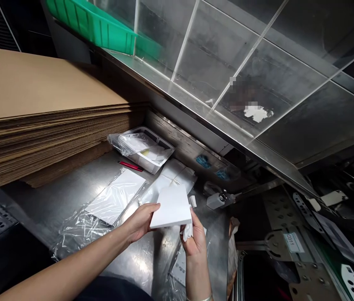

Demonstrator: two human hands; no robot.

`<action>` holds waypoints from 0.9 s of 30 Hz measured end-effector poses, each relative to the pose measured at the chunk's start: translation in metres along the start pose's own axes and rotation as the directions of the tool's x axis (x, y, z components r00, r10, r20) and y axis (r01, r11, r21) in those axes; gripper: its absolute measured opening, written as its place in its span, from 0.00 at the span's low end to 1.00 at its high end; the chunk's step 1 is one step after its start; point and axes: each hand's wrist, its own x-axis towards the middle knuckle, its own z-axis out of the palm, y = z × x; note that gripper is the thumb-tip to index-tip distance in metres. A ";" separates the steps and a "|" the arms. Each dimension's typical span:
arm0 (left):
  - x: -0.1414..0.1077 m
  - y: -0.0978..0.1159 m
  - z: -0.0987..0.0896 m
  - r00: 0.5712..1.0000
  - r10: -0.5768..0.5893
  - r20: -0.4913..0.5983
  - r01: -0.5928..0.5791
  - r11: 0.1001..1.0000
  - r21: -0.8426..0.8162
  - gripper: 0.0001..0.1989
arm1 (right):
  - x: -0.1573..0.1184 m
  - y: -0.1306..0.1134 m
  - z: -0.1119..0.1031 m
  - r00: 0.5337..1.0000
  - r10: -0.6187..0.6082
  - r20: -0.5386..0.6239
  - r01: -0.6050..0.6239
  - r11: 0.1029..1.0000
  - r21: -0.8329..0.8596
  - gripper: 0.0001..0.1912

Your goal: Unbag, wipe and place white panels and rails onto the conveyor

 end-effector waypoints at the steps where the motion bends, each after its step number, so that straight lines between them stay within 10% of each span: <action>1: 0.000 0.000 -0.002 0.999 0.019 0.026 -0.020 0.999 0.043 0.13 | -0.004 -0.002 0.002 1.000 -0.015 0.016 0.015 1.000 -0.010 0.14; 27: -0.014 0.009 -0.008 0.961 0.146 0.233 -0.208 0.941 0.268 0.34 | -0.056 0.009 0.039 0.982 -0.124 0.140 0.147 0.974 -0.173 0.25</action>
